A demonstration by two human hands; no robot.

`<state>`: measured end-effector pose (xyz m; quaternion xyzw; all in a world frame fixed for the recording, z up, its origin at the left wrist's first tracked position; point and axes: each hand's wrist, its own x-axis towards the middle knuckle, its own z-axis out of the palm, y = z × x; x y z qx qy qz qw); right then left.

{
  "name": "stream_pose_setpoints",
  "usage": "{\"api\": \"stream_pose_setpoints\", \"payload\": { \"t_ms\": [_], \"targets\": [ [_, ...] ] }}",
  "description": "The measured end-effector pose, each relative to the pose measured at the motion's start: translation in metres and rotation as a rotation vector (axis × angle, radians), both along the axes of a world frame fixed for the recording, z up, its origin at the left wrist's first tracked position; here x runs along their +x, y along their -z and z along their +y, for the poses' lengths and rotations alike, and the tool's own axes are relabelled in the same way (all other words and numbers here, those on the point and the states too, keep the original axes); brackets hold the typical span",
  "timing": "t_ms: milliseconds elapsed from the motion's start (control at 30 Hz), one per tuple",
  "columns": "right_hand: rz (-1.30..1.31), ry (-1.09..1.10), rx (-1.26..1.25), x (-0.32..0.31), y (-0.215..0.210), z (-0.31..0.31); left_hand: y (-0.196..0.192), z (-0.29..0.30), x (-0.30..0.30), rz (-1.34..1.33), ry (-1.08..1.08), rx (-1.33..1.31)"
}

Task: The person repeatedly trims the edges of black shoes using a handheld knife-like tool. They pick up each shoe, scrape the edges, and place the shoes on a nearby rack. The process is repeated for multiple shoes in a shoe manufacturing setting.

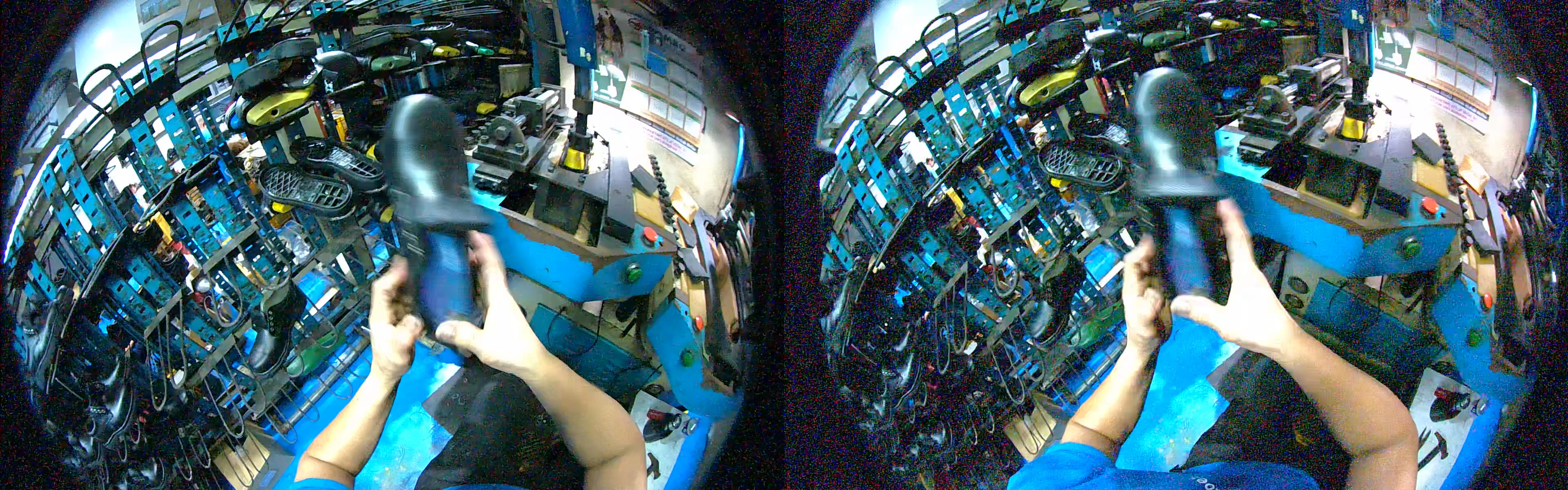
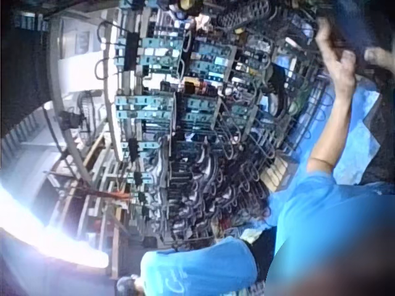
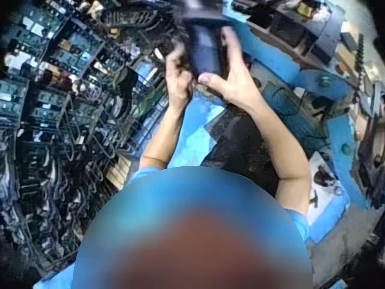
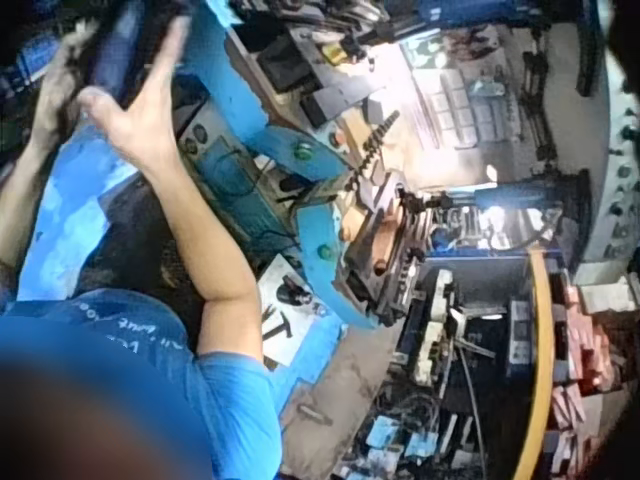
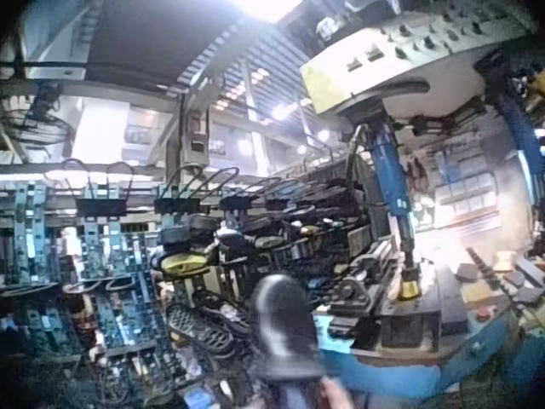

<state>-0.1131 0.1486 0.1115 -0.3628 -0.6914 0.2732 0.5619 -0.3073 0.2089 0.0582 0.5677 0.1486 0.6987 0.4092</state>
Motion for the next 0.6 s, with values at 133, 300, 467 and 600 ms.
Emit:
{"api": "stream_pose_setpoints", "payload": {
  "t_ms": [133, 300, 467, 600],
  "targets": [
    [0.441, -0.106, -0.246, 0.024, 0.012, -0.022, -0.045, 0.063, -0.017, 0.389, -0.139, 0.375],
    [0.484, -0.227, -0.607, 0.094, 0.078, -0.089, -0.105, 0.235, -0.015, 1.370, -0.965, 0.264],
    [0.388, 0.000, -0.912, 0.132, 0.169, -0.170, -0.114, 0.316, 0.005, 1.764, -1.111, -0.153],
    [0.412, 0.186, -0.995, 0.145, 0.202, -0.242, -0.101, 0.341, -0.002, 1.675, -1.171, -0.164]
  ]
}}
